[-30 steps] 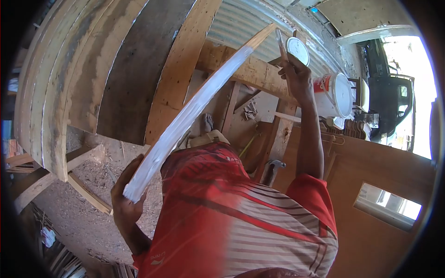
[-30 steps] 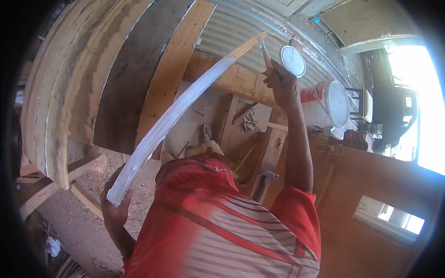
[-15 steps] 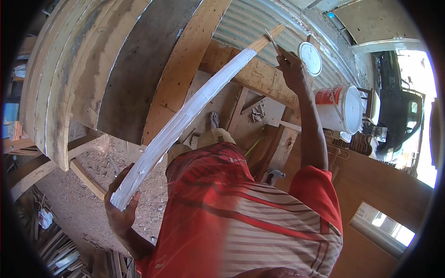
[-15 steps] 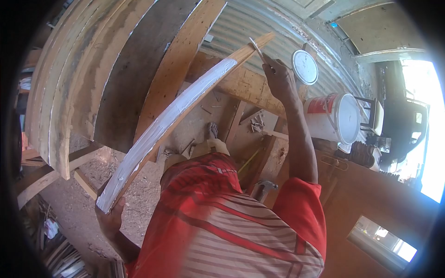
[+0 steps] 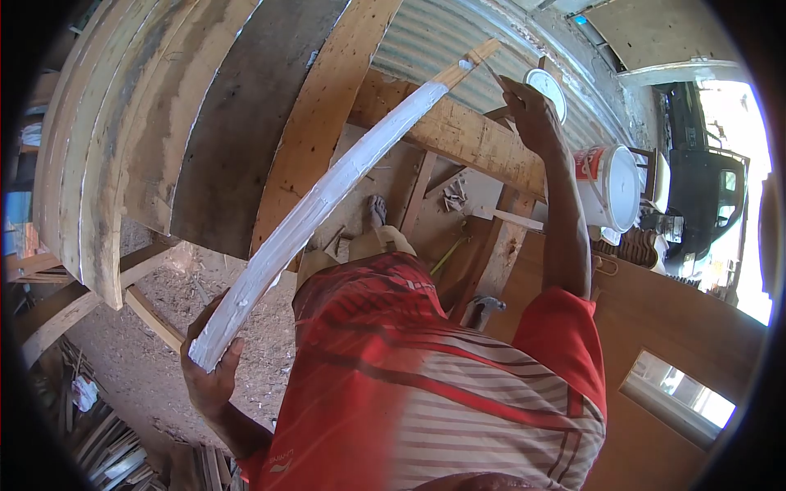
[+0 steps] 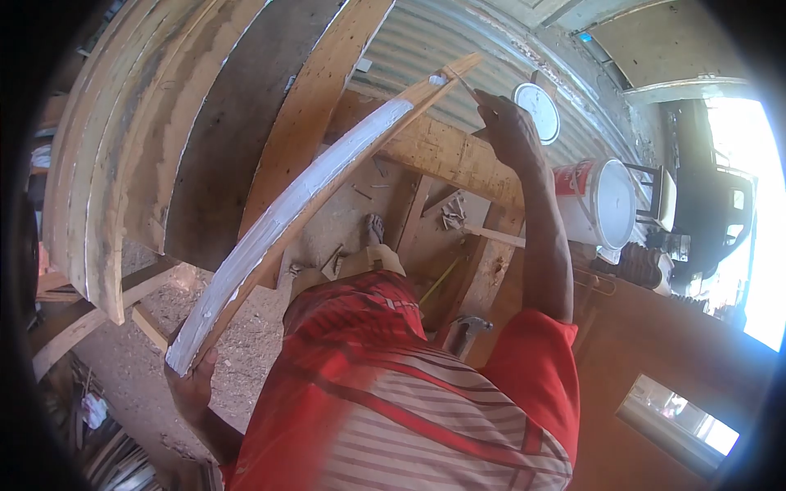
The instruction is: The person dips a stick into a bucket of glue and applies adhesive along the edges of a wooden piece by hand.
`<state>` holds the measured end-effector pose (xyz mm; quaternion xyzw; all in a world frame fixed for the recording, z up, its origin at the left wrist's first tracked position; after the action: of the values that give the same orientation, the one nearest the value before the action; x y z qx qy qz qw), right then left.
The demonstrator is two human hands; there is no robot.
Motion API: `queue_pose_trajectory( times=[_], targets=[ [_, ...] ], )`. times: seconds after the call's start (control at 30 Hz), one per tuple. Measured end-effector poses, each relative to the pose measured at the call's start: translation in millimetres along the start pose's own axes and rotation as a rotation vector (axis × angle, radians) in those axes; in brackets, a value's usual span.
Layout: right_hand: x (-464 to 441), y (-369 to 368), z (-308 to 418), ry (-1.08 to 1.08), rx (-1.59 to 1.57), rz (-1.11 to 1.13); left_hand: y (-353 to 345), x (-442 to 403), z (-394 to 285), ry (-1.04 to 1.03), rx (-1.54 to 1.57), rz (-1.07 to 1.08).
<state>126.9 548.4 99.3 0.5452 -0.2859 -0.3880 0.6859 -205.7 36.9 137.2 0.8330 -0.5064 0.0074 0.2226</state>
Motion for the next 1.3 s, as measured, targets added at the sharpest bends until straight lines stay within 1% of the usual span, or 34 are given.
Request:
queue_pose_trajectory(
  times=[0.1, 0.13, 0.2, 0.4, 0.6, 0.7, 0.8, 0.9, 1.0, 1.1, 1.2, 1.23, 1.3],
  targets=[
    [-2.4, -6.4, 3.0, 0.022, 0.03, 0.04, 1.2, -2.5, -1.0, 0.027, -0.006, 0.007],
    [-0.5, -4.8, 8.3, 0.054, 0.015, 0.02, 2.2, -2.9, -1.0, 0.02, -0.019, 0.008],
    [9.6, 0.1, 20.8, 0.114, -0.01, -0.024, 4.2, -4.4, -0.5, 0.004, -0.044, 0.015],
    [35.1, 6.1, 64.4, 0.18, 0.009, 0.005, 8.0, -10.7, 2.4, 0.002, -0.004, 0.045],
    [63.5, 15.0, 95.7, 0.151, -0.096, 0.032, 7.6, -21.5, -0.4, -0.019, 0.076, 0.079],
    [79.0, 18.8, 120.3, 0.188, -0.142, 0.104, 10.2, -24.8, -0.5, -0.048, 0.058, 0.087],
    [68.0, 22.8, 100.6, 0.11, -0.172, 0.005, 9.9, -28.4, -4.5, -0.067, 0.096, 0.095],
    [43.7, 10.7, 50.6, 0.031, -0.07, -0.131, 13.4, -27.7, 0.7, -0.073, 0.075, 0.09],
    [44.8, -3.0, 48.3, 0.094, -0.021, -0.126, 15.7, -28.1, -0.7, -0.056, 0.043, 0.069],
    [59.5, 15.5, 80.7, 0.17, -0.113, -0.071, 16.5, -28.5, -1.5, -0.013, 0.028, 0.05],
    [40.1, 21.8, 57.1, 0.049, -0.035, -0.091, 14.4, -32.0, -7.0, -0.023, 0.046, 0.043],
    [28.2, 13.7, 36.0, -0.019, -0.027, -0.085, 14.3, -32.7, -7.4, -0.024, 0.048, 0.041],
    [11.4, 5.5, 25.8, 0.015, -0.01, -0.06, 17.0, -30.4, -4.0, -0.009, 0.038, 0.031]
  ],
)
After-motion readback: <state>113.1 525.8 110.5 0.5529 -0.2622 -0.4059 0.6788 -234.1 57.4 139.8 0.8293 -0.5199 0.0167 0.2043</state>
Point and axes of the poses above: each hand's wrist, its own x-axis away from the middle knuckle, its own y-axis out of the back of the hand, z = x × y, the point moved 10 cm from there along -x, towards the middle knuckle, and after that the axes turned 8 degrees about x, right-handed, at the moved point
